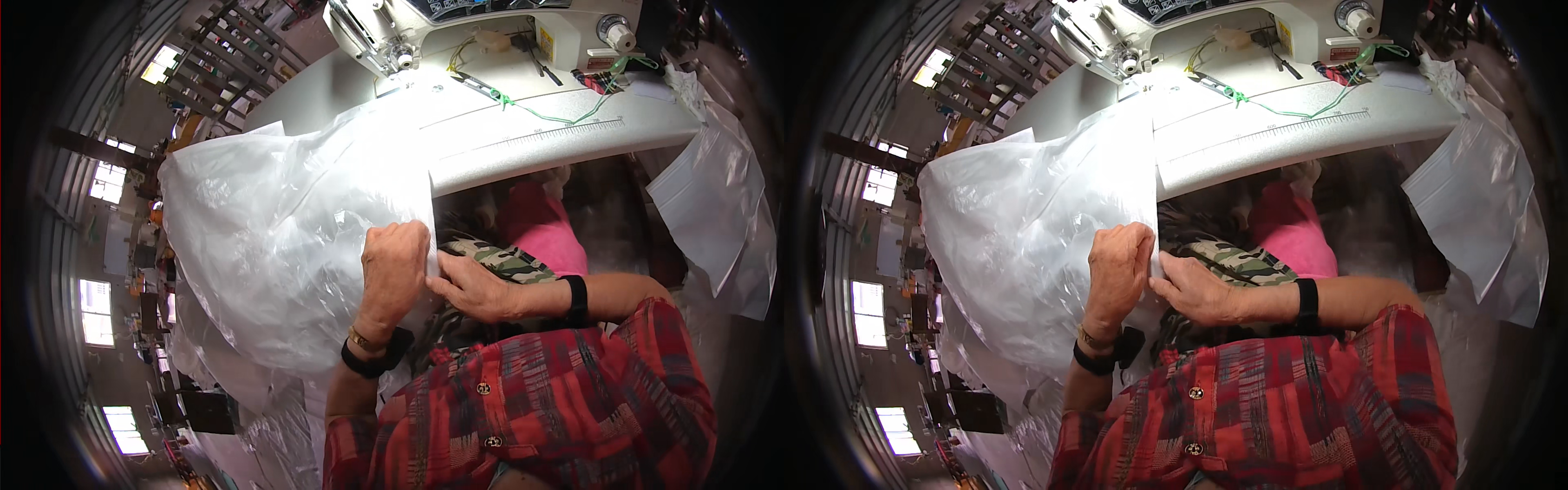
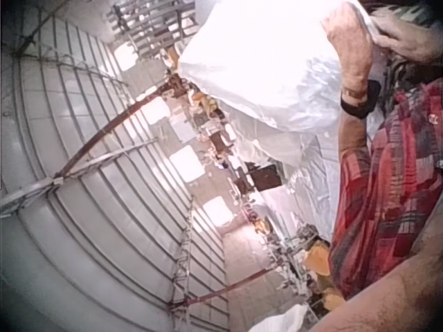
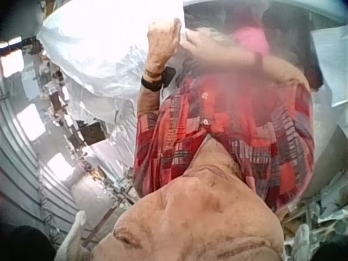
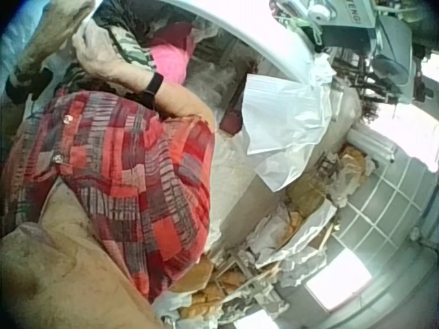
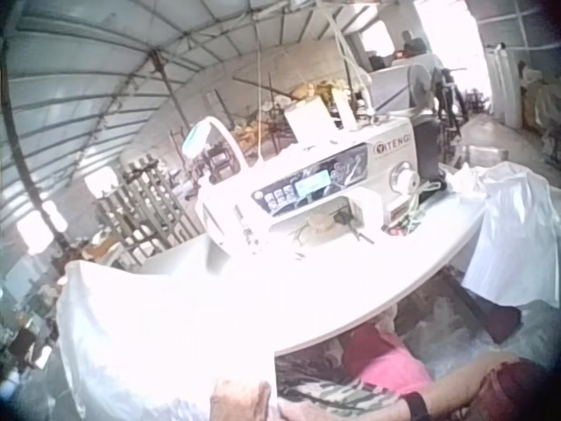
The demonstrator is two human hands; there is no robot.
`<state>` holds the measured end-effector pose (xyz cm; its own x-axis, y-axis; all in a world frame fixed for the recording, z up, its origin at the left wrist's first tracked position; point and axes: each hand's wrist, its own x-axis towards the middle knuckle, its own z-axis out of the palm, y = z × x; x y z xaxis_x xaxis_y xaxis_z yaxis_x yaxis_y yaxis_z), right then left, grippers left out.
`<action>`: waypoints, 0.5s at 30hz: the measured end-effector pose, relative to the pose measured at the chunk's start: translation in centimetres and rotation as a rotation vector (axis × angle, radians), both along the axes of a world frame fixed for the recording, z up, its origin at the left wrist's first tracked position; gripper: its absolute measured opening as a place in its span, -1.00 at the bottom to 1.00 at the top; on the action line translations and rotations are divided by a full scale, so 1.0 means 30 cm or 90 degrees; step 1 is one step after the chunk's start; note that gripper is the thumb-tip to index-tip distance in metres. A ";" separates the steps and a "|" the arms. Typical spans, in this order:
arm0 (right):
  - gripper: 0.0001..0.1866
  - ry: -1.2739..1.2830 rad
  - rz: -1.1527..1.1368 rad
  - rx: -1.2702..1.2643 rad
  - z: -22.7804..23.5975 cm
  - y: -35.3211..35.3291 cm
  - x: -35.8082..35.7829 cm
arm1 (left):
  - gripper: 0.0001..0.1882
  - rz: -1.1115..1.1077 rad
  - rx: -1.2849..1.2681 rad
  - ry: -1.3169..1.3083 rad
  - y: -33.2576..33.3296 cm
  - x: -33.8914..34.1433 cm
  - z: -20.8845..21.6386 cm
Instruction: Using an industrial sewing machine to join large white synthetic sheets.
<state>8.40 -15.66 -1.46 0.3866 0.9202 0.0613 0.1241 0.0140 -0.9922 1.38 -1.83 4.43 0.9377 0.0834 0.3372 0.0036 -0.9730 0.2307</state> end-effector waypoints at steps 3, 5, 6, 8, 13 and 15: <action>-0.74 -0.087 0.042 0.013 -0.009 -0.009 -0.002 | -0.96 0.012 -0.062 -0.021 0.002 -0.005 -0.029; -0.75 -0.131 0.058 0.038 -0.025 -0.007 -0.011 | -0.94 0.024 -0.118 -0.045 0.004 -0.012 -0.039; -0.75 -0.172 0.067 0.037 -0.031 -0.005 -0.011 | -0.92 0.051 -0.204 -0.011 0.009 -0.015 -0.043; -0.74 -0.219 0.084 0.034 -0.032 -0.003 0.001 | -0.90 0.082 -0.294 0.015 0.012 -0.017 -0.047; -0.76 -0.474 0.259 0.070 0.056 0.015 0.137 | -0.88 0.143 -0.386 0.023 0.004 -0.034 -0.053; -0.83 -0.569 0.225 0.014 0.141 0.050 0.268 | -0.89 0.145 -0.333 -0.010 -0.002 -0.044 -0.041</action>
